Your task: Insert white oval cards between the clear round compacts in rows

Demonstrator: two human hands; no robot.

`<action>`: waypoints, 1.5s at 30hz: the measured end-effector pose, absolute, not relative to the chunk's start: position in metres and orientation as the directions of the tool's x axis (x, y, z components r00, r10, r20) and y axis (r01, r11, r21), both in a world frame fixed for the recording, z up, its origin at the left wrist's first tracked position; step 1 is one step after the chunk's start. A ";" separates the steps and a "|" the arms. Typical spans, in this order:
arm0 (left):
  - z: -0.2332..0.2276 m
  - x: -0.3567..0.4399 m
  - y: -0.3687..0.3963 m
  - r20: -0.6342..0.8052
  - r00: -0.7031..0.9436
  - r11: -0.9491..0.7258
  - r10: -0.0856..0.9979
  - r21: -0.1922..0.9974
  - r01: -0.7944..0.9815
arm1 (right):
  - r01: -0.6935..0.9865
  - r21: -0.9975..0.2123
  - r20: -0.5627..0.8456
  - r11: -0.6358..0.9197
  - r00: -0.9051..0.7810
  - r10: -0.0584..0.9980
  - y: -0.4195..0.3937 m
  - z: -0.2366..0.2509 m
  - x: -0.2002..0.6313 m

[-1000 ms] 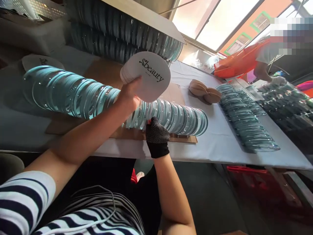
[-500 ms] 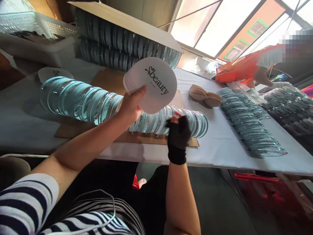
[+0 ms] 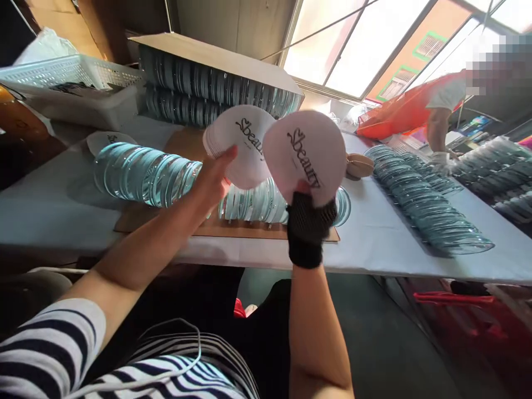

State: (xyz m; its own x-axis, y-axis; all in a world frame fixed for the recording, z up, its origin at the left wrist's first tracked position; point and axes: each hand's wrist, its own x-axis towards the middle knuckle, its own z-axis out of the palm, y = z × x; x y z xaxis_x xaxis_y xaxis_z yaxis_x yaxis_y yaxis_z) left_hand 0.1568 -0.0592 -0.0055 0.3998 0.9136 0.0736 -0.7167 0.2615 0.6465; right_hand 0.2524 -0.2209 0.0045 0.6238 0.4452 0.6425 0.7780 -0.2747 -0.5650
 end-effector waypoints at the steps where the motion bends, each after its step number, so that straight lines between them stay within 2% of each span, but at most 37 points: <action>1: -0.004 0.156 -0.049 0.074 0.374 0.249 0.925 0.625 -0.739 | 0.757 -0.573 0.615 -0.313 0.650 0.446 -0.237 0.002 0.250; 4: -0.004 0.157 -0.026 0.054 0.372 0.278 0.926 0.568 -0.775 | 0.749 -0.469 0.477 -0.469 0.661 0.579 -0.283 -0.016 0.224; 6: -0.008 0.158 -0.019 0.041 0.400 0.314 0.916 0.548 -0.775 | 0.771 -0.372 0.395 -0.516 0.635 0.664 -0.295 -0.031 0.202; 12: -0.013 0.158 -0.028 0.077 0.377 0.292 0.923 0.497 -0.817 | 0.875 -0.204 0.318 -0.439 0.483 0.816 -0.227 -0.057 0.181; 15: -0.010 0.154 -0.031 0.035 0.362 0.301 0.931 0.486 -0.820 | 0.888 -0.211 0.323 -0.409 0.459 0.828 -0.198 -0.060 0.189; 19: -0.005 0.151 -0.029 -0.072 0.394 0.383 0.916 0.444 -0.810 | 0.853 -0.300 0.443 -0.427 0.521 0.730 -0.195 -0.064 0.195; 21: -0.002 0.150 -0.026 -0.127 0.428 0.441 0.895 0.400 -0.803 | 0.849 -0.305 0.465 -0.432 0.528 0.710 -0.191 -0.065 0.196; 24: 0.001 0.147 -0.022 -0.169 0.450 0.480 0.877 0.351 -0.804 | 0.878 -0.228 0.365 -0.422 0.479 0.798 -0.174 -0.063 0.197; 27: 0.000 0.144 -0.019 -0.154 0.437 0.462 0.886 0.368 -0.807 | 0.900 -0.201 0.267 -0.386 0.429 0.863 -0.158 -0.060 0.197; 29: -0.002 0.143 -0.020 -0.145 0.436 0.456 0.888 0.388 -0.801 | 0.873 -0.314 0.209 -0.373 0.447 0.870 -0.155 -0.059 0.198; 31: -0.004 0.146 -0.026 -0.132 0.436 0.450 0.890 0.402 -0.798 | 0.736 -0.592 0.042 -0.327 0.434 0.900 -0.158 -0.062 0.200; 33: -0.005 0.151 -0.033 -0.106 0.427 0.430 0.898 0.411 -0.804 | 0.411 -0.875 -0.147 -0.256 0.278 0.949 -0.162 -0.066 0.204; 34: -0.004 0.152 -0.036 -0.093 0.418 0.417 0.904 0.418 -0.807 | 0.229 -0.946 -0.188 -0.227 0.180 0.965 -0.165 -0.068 0.206; 36: 0.002 0.148 -0.039 -0.082 0.410 0.403 0.908 0.437 -0.805 | -0.009 -0.984 -0.179 -0.179 0.083 0.980 -0.168 -0.070 0.210; 38: 0.010 0.129 -0.033 -0.049 0.424 0.394 0.904 0.479 -0.785 | -0.061 -0.989 -0.144 -0.138 0.113 0.983 -0.169 -0.070 0.212; 40: 0.017 0.091 -0.021 0.075 0.382 0.279 0.921 0.557 -0.782 | 0.011 -0.993 -0.114 -0.118 0.170 0.979 -0.170 -0.068 0.214; 41: 0.018 0.066 -0.013 0.175 0.305 0.148 0.936 0.591 -0.793 | 0.066 -0.991 -0.098 -0.113 0.192 0.976 -0.172 -0.066 0.215; 42: 0.017 0.038 -0.005 0.287 0.131 -0.077 0.949 0.614 -0.786 | 0.129 -0.986 -0.082 -0.110 0.206 0.975 -0.174 -0.065 0.216; 44: 0.010 -0.019 0.008 0.407 -0.254 -0.477 0.877 0.687 -0.548 | 0.309 -0.946 -0.030 -0.101 0.226 0.974 -0.180 -0.064 0.219; 45: 0.003 -0.045 0.013 0.371 -0.372 -0.508 0.851 0.761 -0.404 | 0.434 -0.896 0.011 -0.098 0.241 0.970 -0.184 -0.063 0.219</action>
